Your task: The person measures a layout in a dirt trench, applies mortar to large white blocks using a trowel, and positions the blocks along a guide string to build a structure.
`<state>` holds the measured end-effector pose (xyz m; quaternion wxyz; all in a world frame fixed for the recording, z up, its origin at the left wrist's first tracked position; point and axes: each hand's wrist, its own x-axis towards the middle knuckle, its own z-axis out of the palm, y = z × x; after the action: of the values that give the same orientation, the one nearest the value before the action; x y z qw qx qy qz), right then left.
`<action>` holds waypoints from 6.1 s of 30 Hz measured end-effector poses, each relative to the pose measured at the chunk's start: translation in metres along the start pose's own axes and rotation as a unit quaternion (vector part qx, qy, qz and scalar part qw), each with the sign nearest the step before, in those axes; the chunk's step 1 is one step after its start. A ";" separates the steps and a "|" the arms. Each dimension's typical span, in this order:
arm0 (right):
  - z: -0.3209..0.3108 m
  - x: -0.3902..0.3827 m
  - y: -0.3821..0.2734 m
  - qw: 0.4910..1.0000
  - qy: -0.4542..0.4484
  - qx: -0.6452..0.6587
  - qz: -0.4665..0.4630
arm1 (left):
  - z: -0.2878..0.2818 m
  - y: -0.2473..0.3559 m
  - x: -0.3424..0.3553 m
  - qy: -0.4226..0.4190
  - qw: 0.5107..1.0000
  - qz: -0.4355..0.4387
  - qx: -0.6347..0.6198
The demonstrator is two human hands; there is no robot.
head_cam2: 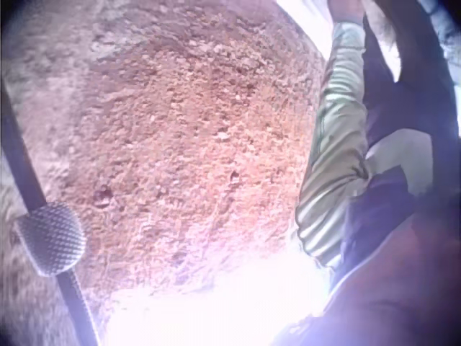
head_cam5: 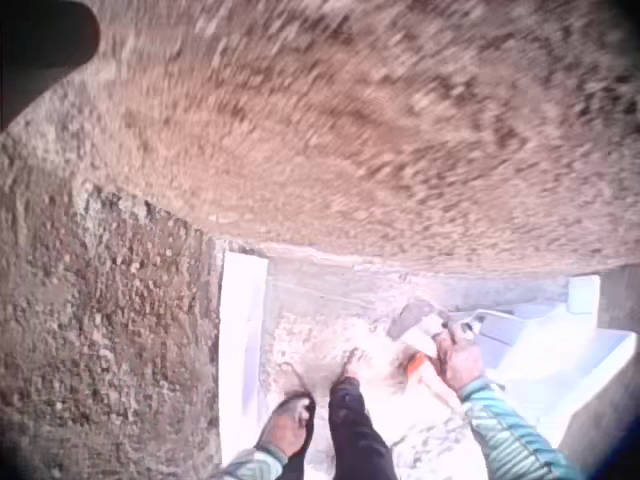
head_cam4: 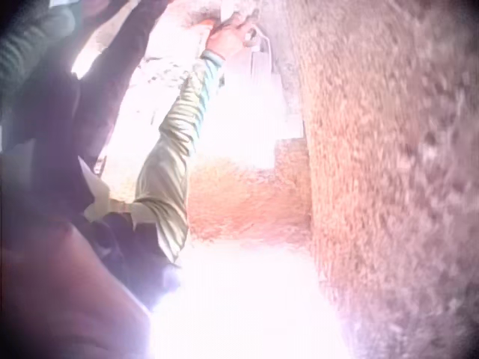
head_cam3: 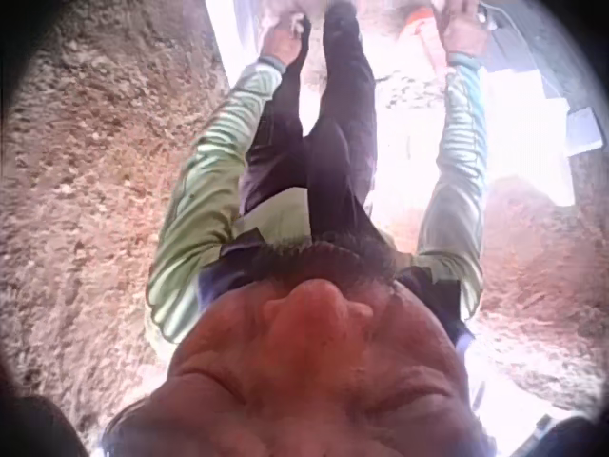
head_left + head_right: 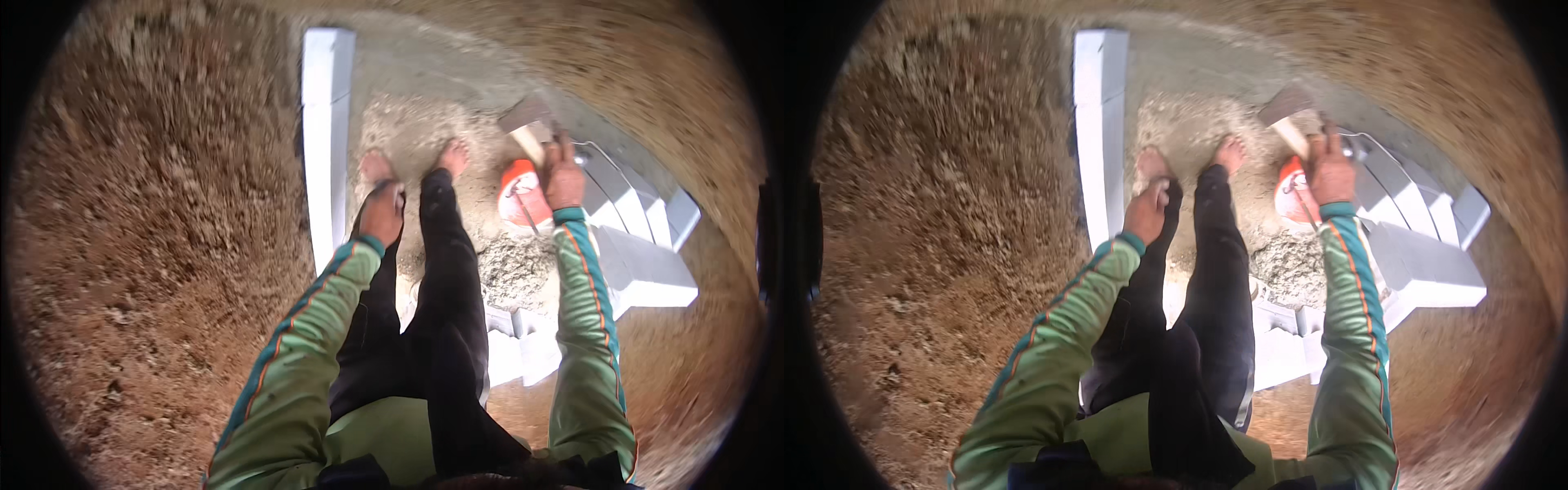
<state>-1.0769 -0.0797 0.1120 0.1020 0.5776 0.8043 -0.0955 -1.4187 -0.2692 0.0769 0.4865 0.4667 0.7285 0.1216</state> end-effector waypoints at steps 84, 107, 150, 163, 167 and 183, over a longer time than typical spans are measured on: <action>0.082 -1.055 0.622 0.462 -0.130 0.639 0.601 | 0.476 0.546 -0.436 0.045 0.929 0.155 0.334; 0.015 -0.476 0.780 0.940 -0.163 0.294 -0.063 | 0.697 0.606 -0.349 0.103 0.975 -0.077 -0.178; 0.265 -0.151 0.873 0.927 0.031 0.150 -0.343 | 0.948 0.757 -0.285 -0.001 0.961 -0.222 -0.166; 0.242 -0.125 0.916 0.708 -0.077 0.698 0.076 | 0.938 0.734 -0.325 0.125 0.880 -0.272 -0.369; 0.187 -0.112 0.999 0.477 -0.036 0.864 0.154 | 0.900 0.734 -0.326 0.194 0.904 -0.182 -0.335; 0.206 -0.185 1.201 0.915 0.083 0.385 0.090 | 0.681 0.794 -0.097 0.164 0.927 0.285 0.178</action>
<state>0.1312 0.0741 -0.0780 -0.1870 0.6479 0.6556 -0.3398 -0.4032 -0.1106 0.2975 0.2137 0.7075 0.6438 0.1983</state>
